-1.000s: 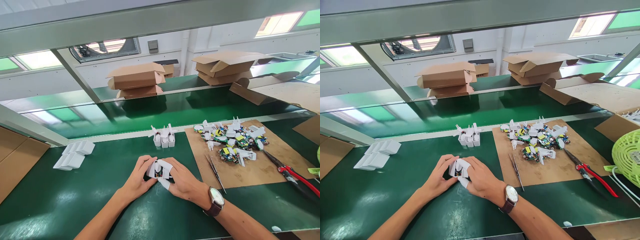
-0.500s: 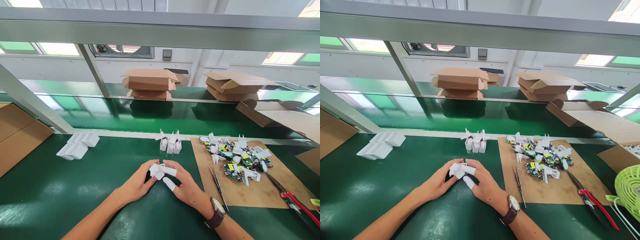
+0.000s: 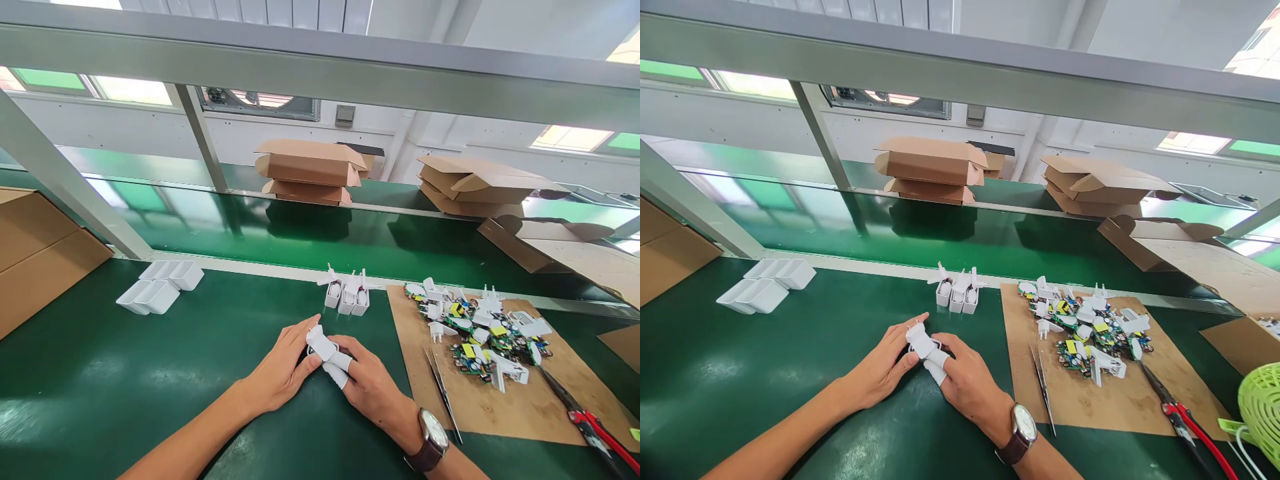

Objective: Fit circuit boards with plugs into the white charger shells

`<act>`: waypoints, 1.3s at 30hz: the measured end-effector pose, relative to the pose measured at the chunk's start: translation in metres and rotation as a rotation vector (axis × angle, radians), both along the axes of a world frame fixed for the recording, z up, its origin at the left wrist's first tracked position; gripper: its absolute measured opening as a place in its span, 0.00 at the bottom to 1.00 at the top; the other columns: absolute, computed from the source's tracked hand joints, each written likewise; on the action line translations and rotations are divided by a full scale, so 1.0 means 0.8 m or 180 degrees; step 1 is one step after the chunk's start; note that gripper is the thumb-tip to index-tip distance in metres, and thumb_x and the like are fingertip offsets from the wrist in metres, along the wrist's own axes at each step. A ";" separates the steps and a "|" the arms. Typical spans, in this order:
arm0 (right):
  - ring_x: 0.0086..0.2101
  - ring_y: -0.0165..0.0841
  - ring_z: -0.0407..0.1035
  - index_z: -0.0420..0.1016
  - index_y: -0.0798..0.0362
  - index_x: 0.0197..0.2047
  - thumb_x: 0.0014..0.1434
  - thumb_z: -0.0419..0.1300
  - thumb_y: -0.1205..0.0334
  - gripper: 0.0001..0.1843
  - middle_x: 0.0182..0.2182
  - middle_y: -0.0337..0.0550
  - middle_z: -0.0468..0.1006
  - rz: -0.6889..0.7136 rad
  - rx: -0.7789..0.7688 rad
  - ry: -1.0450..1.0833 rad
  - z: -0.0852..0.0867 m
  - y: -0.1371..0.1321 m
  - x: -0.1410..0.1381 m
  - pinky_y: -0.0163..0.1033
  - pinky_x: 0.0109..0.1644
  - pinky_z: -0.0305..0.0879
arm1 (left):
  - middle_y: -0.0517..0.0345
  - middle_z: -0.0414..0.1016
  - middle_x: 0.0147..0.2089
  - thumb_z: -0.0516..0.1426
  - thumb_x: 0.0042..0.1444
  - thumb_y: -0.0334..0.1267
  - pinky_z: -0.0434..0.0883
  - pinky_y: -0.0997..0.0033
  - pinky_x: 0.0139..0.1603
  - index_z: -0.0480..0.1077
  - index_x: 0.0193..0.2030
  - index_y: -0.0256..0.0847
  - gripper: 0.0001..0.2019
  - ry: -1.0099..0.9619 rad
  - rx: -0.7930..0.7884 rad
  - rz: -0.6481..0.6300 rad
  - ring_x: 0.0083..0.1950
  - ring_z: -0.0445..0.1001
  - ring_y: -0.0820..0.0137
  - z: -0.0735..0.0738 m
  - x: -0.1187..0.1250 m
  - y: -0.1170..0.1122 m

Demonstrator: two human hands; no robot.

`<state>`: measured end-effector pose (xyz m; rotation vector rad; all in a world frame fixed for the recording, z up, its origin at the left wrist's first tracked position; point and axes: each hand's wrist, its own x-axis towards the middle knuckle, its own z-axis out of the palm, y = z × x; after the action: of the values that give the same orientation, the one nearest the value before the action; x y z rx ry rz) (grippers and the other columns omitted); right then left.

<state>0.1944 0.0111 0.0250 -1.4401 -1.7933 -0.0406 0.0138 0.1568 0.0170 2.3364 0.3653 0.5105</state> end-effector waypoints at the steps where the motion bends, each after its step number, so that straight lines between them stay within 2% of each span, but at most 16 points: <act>1: 0.50 0.39 0.77 0.70 0.49 0.58 0.67 0.55 0.73 0.19 0.53 0.53 0.77 -0.0013 0.0037 -0.0016 0.001 -0.001 0.001 0.44 0.50 0.81 | 0.50 0.62 0.75 0.49 0.73 0.47 0.71 0.53 0.67 0.44 0.78 0.55 0.31 -0.0011 -0.0054 0.0024 0.72 0.66 0.58 0.000 -0.001 0.000; 4: 0.51 0.39 0.76 0.70 0.50 0.58 0.65 0.58 0.75 0.20 0.54 0.55 0.76 -0.0112 0.0182 -0.0004 0.006 -0.005 0.002 0.44 0.52 0.80 | 0.49 0.56 0.78 0.50 0.72 0.50 0.69 0.53 0.68 0.34 0.79 0.56 0.36 -0.0101 -0.0167 0.0002 0.74 0.63 0.57 0.003 -0.002 -0.001; 6: 0.50 0.39 0.76 0.71 0.51 0.56 0.64 0.56 0.77 0.20 0.54 0.56 0.75 -0.0122 0.0144 -0.0014 0.007 -0.007 0.002 0.44 0.51 0.80 | 0.49 0.55 0.78 0.50 0.72 0.51 0.68 0.52 0.69 0.31 0.79 0.57 0.38 -0.0140 -0.0238 -0.0029 0.75 0.61 0.56 0.006 -0.003 -0.002; 10: 0.45 0.38 0.76 0.73 0.52 0.48 0.59 0.52 0.81 0.19 0.51 0.55 0.76 0.0069 -0.0170 -0.0176 0.002 -0.005 -0.002 0.42 0.44 0.81 | 0.50 0.60 0.76 0.49 0.73 0.49 0.69 0.55 0.67 0.31 0.79 0.57 0.36 -0.0038 -0.0484 0.0020 0.72 0.66 0.59 0.008 -0.001 -0.005; 13: 0.45 0.39 0.76 0.73 0.51 0.47 0.59 0.53 0.79 0.18 0.52 0.55 0.76 -0.0012 -0.0110 -0.0185 -0.003 -0.002 -0.005 0.43 0.43 0.80 | 0.48 0.61 0.75 0.47 0.73 0.52 0.70 0.56 0.66 0.31 0.79 0.54 0.36 0.0016 -0.0713 0.0097 0.69 0.69 0.59 0.007 -0.001 -0.004; 15: 0.47 0.39 0.76 0.72 0.51 0.48 0.60 0.53 0.79 0.18 0.53 0.54 0.75 -0.0011 -0.0007 -0.0087 -0.004 -0.001 -0.005 0.42 0.44 0.80 | 0.46 0.61 0.76 0.48 0.70 0.58 0.69 0.55 0.66 0.29 0.79 0.54 0.40 -0.0086 -0.0813 0.0078 0.69 0.70 0.58 0.005 -0.002 -0.002; 18: 0.50 0.38 0.74 0.71 0.49 0.53 0.62 0.54 0.78 0.20 0.56 0.54 0.74 0.0007 0.0074 0.0184 -0.002 -0.003 -0.006 0.42 0.48 0.79 | 0.45 0.58 0.76 0.52 0.65 0.64 0.66 0.52 0.70 0.27 0.79 0.55 0.47 -0.0402 -0.0865 -0.0101 0.73 0.66 0.56 0.003 -0.004 0.001; 20: 0.49 0.38 0.74 0.70 0.50 0.52 0.60 0.53 0.79 0.21 0.55 0.54 0.74 -0.0027 -0.0033 0.0105 -0.001 -0.004 -0.006 0.42 0.46 0.79 | 0.45 0.58 0.77 0.54 0.63 0.64 0.65 0.51 0.71 0.26 0.78 0.56 0.49 -0.0477 -0.0886 -0.0186 0.74 0.64 0.55 0.003 -0.004 0.001; 24: 0.44 0.41 0.75 0.72 0.52 0.46 0.56 0.52 0.80 0.19 0.51 0.55 0.76 -0.0055 -0.0358 -0.0291 -0.003 -0.003 -0.009 0.43 0.40 0.78 | 0.43 0.60 0.76 0.60 0.60 0.61 0.70 0.51 0.67 0.27 0.78 0.57 0.53 -0.0356 -0.0826 -0.0170 0.69 0.71 0.55 0.001 -0.001 -0.002; 26: 0.46 0.42 0.75 0.71 0.53 0.52 0.60 0.53 0.78 0.19 0.52 0.55 0.76 -0.0122 -0.0369 -0.0180 -0.003 -0.002 -0.011 0.45 0.42 0.79 | 0.43 0.65 0.73 0.62 0.61 0.56 0.72 0.52 0.65 0.31 0.79 0.57 0.51 -0.0364 -0.0723 -0.0059 0.67 0.74 0.56 0.001 -0.001 -0.004; 29: 0.50 0.41 0.75 0.66 0.52 0.60 0.67 0.53 0.72 0.19 0.53 0.55 0.77 -0.0146 -0.0253 0.0056 -0.003 0.001 -0.013 0.46 0.49 0.78 | 0.47 0.74 0.66 0.61 0.66 0.47 0.72 0.53 0.66 0.39 0.78 0.54 0.43 -0.0593 -0.0551 0.0173 0.65 0.76 0.60 0.000 -0.003 -0.003; 34: 0.47 0.40 0.75 0.67 0.51 0.59 0.71 0.53 0.68 0.15 0.50 0.52 0.77 -0.0065 -0.0228 0.0204 -0.002 0.003 -0.014 0.45 0.50 0.77 | 0.50 0.77 0.61 0.55 0.70 0.42 0.76 0.58 0.62 0.55 0.74 0.51 0.27 -0.0746 -0.0503 0.0297 0.60 0.79 0.63 -0.001 -0.006 0.002; 39: 0.43 0.40 0.73 0.67 0.51 0.58 0.68 0.55 0.71 0.16 0.48 0.52 0.76 -0.0222 -0.0548 -0.0054 0.000 0.005 -0.018 0.45 0.44 0.77 | 0.50 0.77 0.61 0.54 0.70 0.41 0.78 0.59 0.60 0.58 0.71 0.50 0.24 -0.0720 -0.0682 0.0381 0.59 0.79 0.63 -0.001 -0.006 0.001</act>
<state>0.1799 0.0152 0.0247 -1.6280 -1.7955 0.0677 0.0090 0.1576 0.0159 2.0348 0.4315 0.7479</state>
